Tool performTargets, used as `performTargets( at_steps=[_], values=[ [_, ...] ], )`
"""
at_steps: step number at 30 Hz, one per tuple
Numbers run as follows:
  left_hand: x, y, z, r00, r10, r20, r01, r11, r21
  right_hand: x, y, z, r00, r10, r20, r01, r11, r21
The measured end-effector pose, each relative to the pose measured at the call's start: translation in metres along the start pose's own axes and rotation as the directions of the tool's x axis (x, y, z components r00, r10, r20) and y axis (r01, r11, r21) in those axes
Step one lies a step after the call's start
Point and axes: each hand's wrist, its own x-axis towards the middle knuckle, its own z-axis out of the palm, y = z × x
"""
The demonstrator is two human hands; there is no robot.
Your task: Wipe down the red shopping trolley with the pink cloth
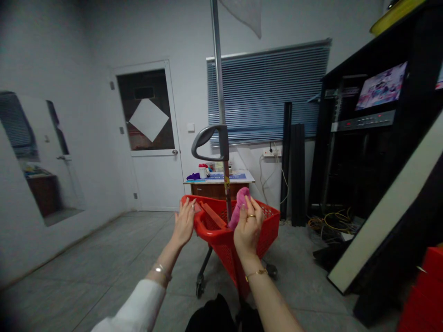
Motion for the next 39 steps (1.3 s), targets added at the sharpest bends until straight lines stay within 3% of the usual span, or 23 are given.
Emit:
performTargets(
  at_steps=[3,6,14,20,26,30,34,39],
  values=[
    [-0.019,0.025,0.005,0.995,0.103,0.004,-0.103,0.992,-0.072,0.003,-0.006,0.03,0.972,-0.074,0.223,0.062,0.996,0.06],
    [-0.028,0.027,0.007,0.985,0.171,0.031,-0.169,0.984,-0.046,-0.01,-0.017,0.053,0.947,-0.066,0.313,0.031,0.993,0.114],
    [-0.002,-0.018,-0.011,0.965,0.241,0.102,-0.242,0.97,-0.004,-0.031,-0.042,0.075,0.952,-0.022,0.306,-0.012,0.994,0.108],
    [-0.006,-0.037,-0.007,0.986,0.166,0.009,-0.165,0.974,0.153,-0.043,-0.049,0.1,0.939,-0.082,0.333,0.072,0.997,0.043],
    [-0.038,-0.039,0.002,0.995,0.056,-0.083,-0.037,0.975,0.218,-0.051,-0.054,0.101,0.925,-0.214,0.313,0.248,0.966,-0.073],
    [-0.05,-0.038,0.008,0.994,-0.006,-0.107,0.029,0.976,0.216,-0.02,-0.069,0.102,0.883,-0.315,0.348,0.379,0.916,-0.131],
    [-0.046,-0.042,0.007,0.997,-0.019,-0.072,0.036,0.968,0.247,0.003,-0.08,0.113,0.852,-0.366,0.374,0.446,0.881,-0.154],
    [-0.034,-0.044,0.001,1.0,-0.013,-0.01,0.016,0.95,0.313,-0.044,-0.057,0.109,0.835,-0.419,0.357,0.496,0.854,-0.156]
  ],
)
